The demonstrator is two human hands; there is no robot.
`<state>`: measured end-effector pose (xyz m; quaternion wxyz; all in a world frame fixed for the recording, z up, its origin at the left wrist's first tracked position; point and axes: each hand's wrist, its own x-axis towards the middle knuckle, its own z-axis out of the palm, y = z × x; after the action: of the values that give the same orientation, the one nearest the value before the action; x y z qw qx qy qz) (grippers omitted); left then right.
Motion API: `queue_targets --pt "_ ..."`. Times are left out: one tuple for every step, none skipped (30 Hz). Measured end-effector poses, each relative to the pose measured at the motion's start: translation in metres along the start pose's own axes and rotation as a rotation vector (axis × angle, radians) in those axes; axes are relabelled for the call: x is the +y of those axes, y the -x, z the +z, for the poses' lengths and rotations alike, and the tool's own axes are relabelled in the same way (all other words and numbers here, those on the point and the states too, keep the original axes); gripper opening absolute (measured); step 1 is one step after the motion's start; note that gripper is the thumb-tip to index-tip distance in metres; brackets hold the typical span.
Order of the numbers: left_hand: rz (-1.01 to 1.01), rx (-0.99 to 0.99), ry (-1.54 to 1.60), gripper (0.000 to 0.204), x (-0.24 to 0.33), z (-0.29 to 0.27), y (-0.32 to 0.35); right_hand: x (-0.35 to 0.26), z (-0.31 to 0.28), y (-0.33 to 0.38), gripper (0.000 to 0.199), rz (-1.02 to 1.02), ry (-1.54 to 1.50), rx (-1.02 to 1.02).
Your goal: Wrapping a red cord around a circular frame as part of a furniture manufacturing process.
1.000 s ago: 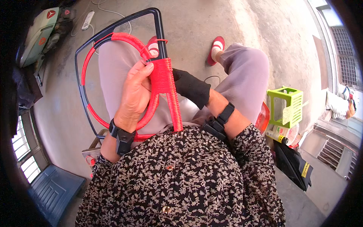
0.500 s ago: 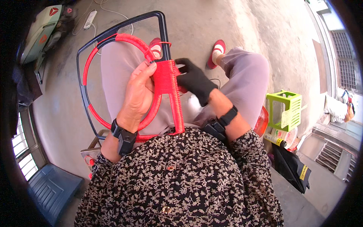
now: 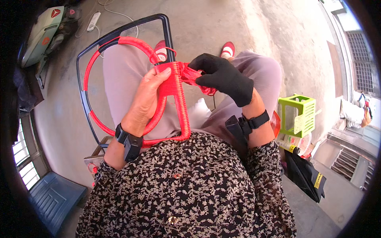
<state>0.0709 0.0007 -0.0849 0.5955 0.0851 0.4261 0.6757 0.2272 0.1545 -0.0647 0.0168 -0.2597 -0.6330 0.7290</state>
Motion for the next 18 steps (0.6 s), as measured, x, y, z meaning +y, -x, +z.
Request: queue_targets --pt "-0.005 -0.002 0.001 0.022 0.0 0.0 0.0 0.001 -0.002 0.001 0.032 -0.055 -0.016 -0.037" --pt "0.004 0.0 0.013 0.022 0.0 -0.001 0.0 0.002 -0.004 0.003 0.033 -0.039 -0.054 -0.043" --pt "0.008 0.002 0.026 0.022 -0.001 -0.001 0.0 0.003 -0.007 0.004 0.034 -0.025 -0.091 -0.051" --pt "0.014 0.002 0.025 0.022 0.0 -0.001 0.0 0.004 -0.009 0.005 0.034 -0.024 -0.091 -0.05" --pt "-0.011 -0.043 0.069 0.022 0.0 -0.002 0.0 0.005 -0.012 0.006 0.033 -0.054 -0.085 0.021" --pt "-0.034 -0.087 0.113 0.022 0.0 -0.002 0.0 0.006 -0.015 0.006 0.032 -0.145 -0.094 0.051" --pt "-0.033 -0.09 0.113 0.022 0.0 -0.002 -0.001 0.008 -0.019 0.006 0.032 -0.085 -0.077 0.093" --pt "-0.016 -0.088 0.113 0.022 0.001 -0.002 -0.002 0.009 -0.022 0.005 0.031 -0.105 -0.246 0.265" --pt "0.002 -0.084 0.115 0.021 0.001 -0.002 -0.002 0.011 -0.024 0.006 0.03 -0.139 -0.416 0.389" --pt "0.004 -0.081 0.122 0.021 0.001 -0.002 -0.002 0.014 -0.026 0.008 0.03 -0.119 -0.409 0.431" --pt "0.01 -0.078 0.124 0.022 0.001 -0.002 -0.002 0.017 -0.026 0.011 0.029 -0.104 -0.419 0.548" --pt "0.017 -0.073 0.126 0.022 0.001 -0.003 -0.002 0.019 -0.025 0.014 0.029 -0.061 -0.423 0.739" --pt "0.02 -0.068 0.131 0.022 0.002 -0.003 -0.001 0.024 -0.021 0.019 0.033 -0.038 -0.166 0.652" --pt "0.013 -0.077 0.126 0.022 0.003 -0.004 -0.001 0.027 -0.017 0.024 0.038 0.025 -0.063 0.528" --pt "-0.001 -0.076 0.12 0.022 0.003 -0.005 0.0 0.034 -0.006 0.027 0.041 -0.028 0.038 0.388" --pt "0.007 -0.084 0.123 0.022 0.004 -0.005 0.0 0.039 0.004 0.029 0.044 -0.001 0.141 0.298" --pt "0.007 -0.087 0.144 0.022 0.003 -0.005 0.0 0.041 0.013 0.031 0.046 0.094 0.014 0.27" --pt "0.006 -0.089 0.164 0.022 0.003 -0.005 0.001 0.043 0.02 0.027 0.046 0.011 0.01 0.241"
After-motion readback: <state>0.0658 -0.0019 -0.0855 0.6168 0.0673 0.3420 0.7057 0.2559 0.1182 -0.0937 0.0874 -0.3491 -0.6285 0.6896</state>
